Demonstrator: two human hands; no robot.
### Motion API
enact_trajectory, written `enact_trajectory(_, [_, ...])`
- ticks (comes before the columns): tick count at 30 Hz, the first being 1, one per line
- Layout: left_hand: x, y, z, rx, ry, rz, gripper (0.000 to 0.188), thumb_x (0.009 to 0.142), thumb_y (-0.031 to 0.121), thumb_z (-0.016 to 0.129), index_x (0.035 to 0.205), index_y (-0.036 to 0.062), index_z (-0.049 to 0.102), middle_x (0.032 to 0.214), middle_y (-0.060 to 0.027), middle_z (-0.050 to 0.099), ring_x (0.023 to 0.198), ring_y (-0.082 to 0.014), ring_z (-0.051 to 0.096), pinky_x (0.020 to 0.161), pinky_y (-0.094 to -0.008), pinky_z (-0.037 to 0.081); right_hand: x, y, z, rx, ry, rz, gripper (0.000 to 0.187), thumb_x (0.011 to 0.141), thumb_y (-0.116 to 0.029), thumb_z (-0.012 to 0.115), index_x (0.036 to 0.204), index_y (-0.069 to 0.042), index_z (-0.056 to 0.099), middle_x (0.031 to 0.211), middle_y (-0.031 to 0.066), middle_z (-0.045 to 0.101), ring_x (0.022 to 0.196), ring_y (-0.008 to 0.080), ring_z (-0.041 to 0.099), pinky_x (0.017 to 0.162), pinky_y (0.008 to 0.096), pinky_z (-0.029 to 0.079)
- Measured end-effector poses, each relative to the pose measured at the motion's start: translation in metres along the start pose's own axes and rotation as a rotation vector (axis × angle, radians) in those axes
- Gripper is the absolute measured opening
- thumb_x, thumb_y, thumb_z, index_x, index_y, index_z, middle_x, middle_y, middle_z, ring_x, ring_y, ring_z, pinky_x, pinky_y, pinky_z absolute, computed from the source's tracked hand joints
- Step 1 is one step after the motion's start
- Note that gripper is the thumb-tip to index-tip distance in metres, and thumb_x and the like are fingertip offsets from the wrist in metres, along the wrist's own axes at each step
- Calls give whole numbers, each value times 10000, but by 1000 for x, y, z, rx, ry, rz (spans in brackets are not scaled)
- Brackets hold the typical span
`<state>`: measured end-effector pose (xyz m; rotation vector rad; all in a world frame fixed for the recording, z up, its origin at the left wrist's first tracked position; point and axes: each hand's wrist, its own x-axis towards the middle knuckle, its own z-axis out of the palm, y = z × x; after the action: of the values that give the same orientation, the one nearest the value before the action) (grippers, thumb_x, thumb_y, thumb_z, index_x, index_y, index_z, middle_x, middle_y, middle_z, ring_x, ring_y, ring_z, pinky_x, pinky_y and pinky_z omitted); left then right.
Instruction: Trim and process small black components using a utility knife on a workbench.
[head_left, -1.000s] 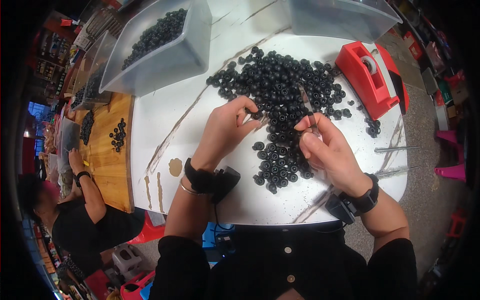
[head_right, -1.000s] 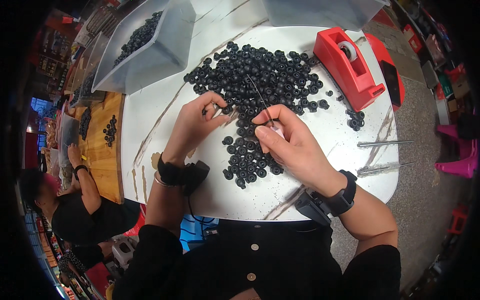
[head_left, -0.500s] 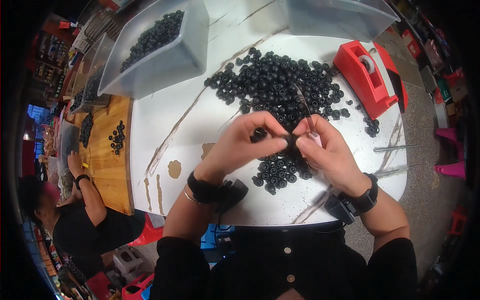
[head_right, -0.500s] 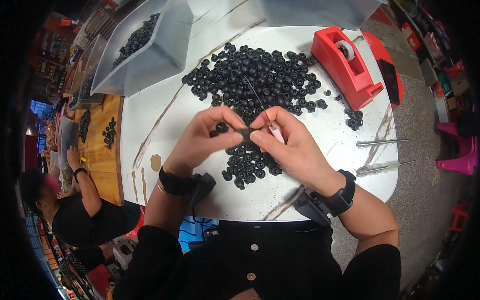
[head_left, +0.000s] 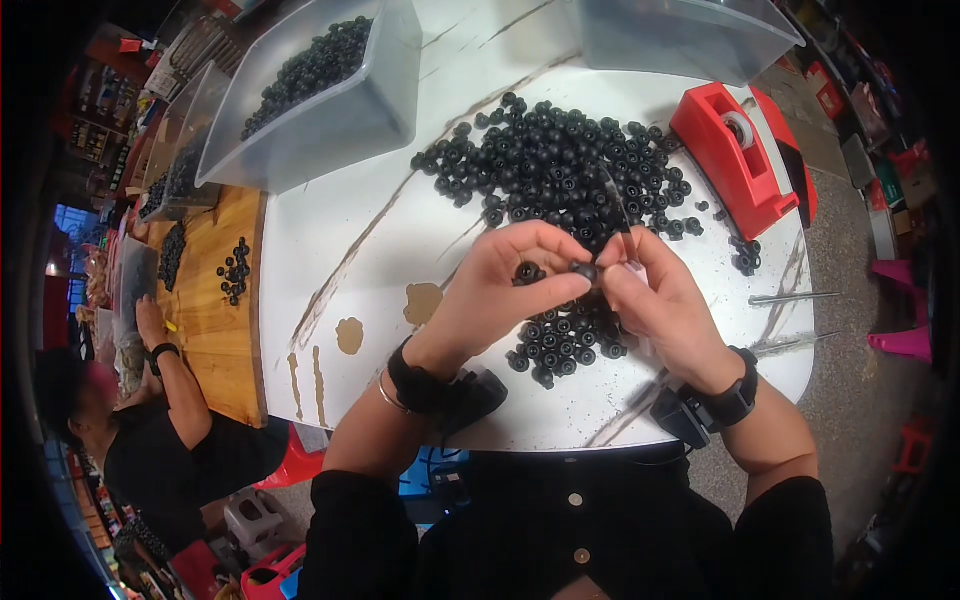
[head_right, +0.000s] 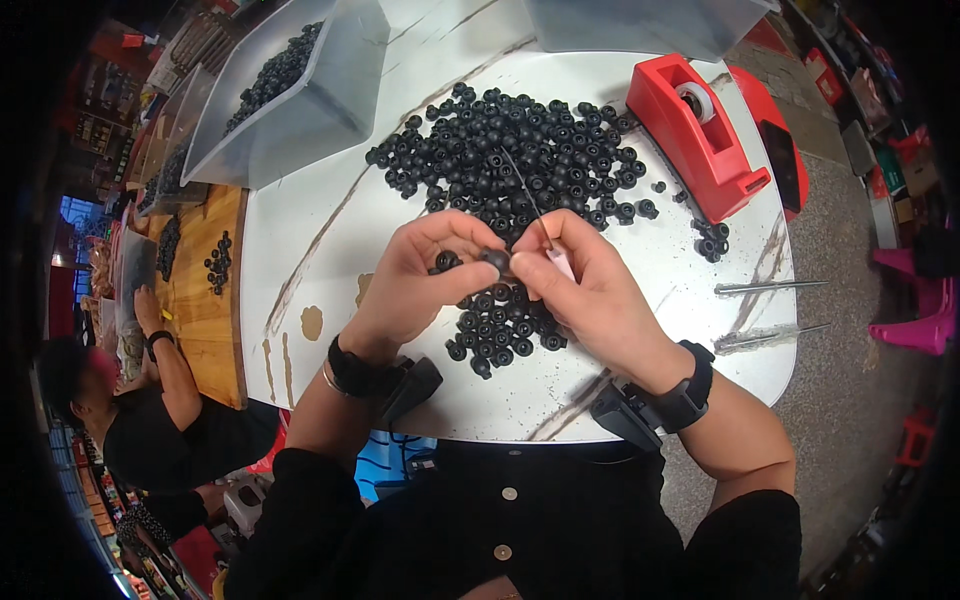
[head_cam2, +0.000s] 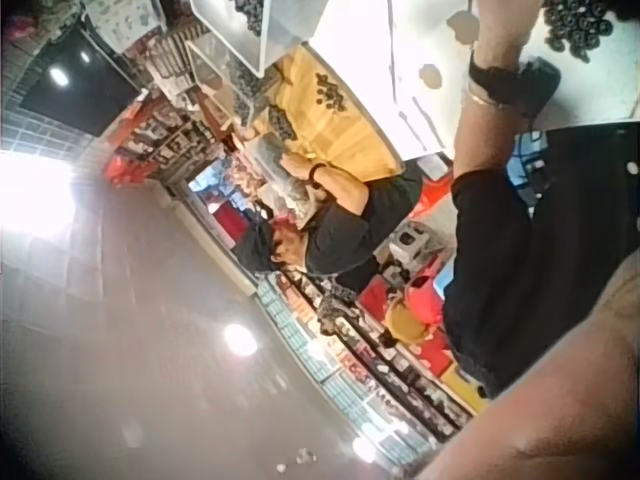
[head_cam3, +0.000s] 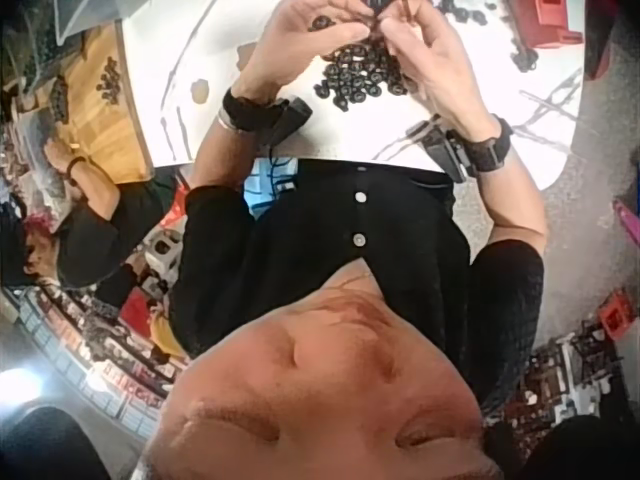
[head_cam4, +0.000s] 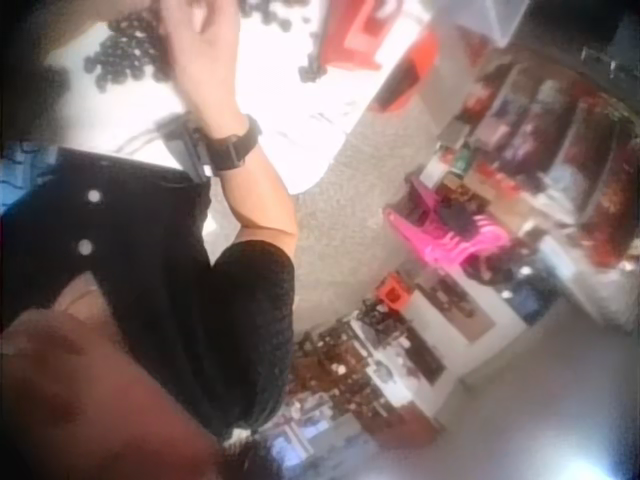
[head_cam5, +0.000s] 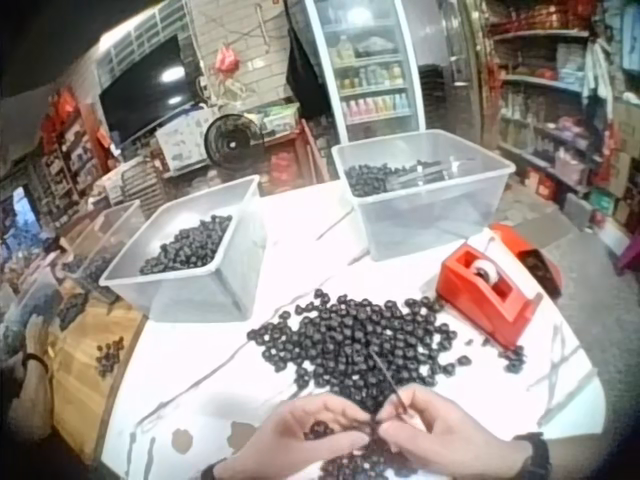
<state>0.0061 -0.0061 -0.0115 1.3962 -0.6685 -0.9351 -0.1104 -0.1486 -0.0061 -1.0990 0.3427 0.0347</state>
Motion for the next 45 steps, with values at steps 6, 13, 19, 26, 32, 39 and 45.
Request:
enact_trajectory(6, [0,-8,0,-250,-69,-30,160,747,18,631,900,22,583,795,-1,595,705,-39,536,632,-160,425,1,5,-5,-189,-47,-113,119,828,-108,566,902,-53,490,769,-40,441,680,16,390,606,160,332])
enact_trajectory(13, [0,-7,2,-180,-46,5,152,753,23,627,891,21,562,798,-18,596,708,-46,540,644,-165,428,1,3,-3,-168,-32,-79,116,847,-119,536,929,-46,496,766,-32,461,661,9,394,575,154,325])
enact_trajectory(19, [1,-9,0,-271,15,-88,138,766,28,615,875,36,531,799,-27,591,675,-32,522,526,-136,377,-1,3,-3,5,-104,-106,165,903,-145,419,1030,-45,453,735,-17,475,561,1,363,463,139,265])
enact_trajectory(26, [3,-15,5,-424,69,-6,132,789,18,589,879,53,499,756,-8,544,620,-19,467,468,-139,319,-2,8,-1,-239,-102,-193,216,904,-128,410,1099,-36,429,756,1,485,610,27,411,545,153,332])
enact_trajectory(32, [3,-16,9,-489,85,1,133,796,6,580,854,62,474,755,-5,512,601,-16,435,466,-141,306,-4,7,2,-318,-63,-241,267,885,-98,447,1135,-12,409,815,18,503,725,61,482,669,201,396])
enact_trajectory(39, [3,-15,7,-438,64,72,114,795,-9,576,824,57,487,801,-26,559,691,-50,521,531,-152,387,-4,6,0,-347,-83,-259,269,880,-88,465,1135,-16,416,850,27,520,721,53,488,667,190,406])
enact_trajectory(45, [5,-19,0,-388,-19,131,111,788,-19,579,824,45,496,874,-59,601,763,-85,565,675,-186,450,0,17,-3,-325,-94,-374,247,878,-93,473,1112,-21,439,827,17,508,709,50,487,641,186,406])
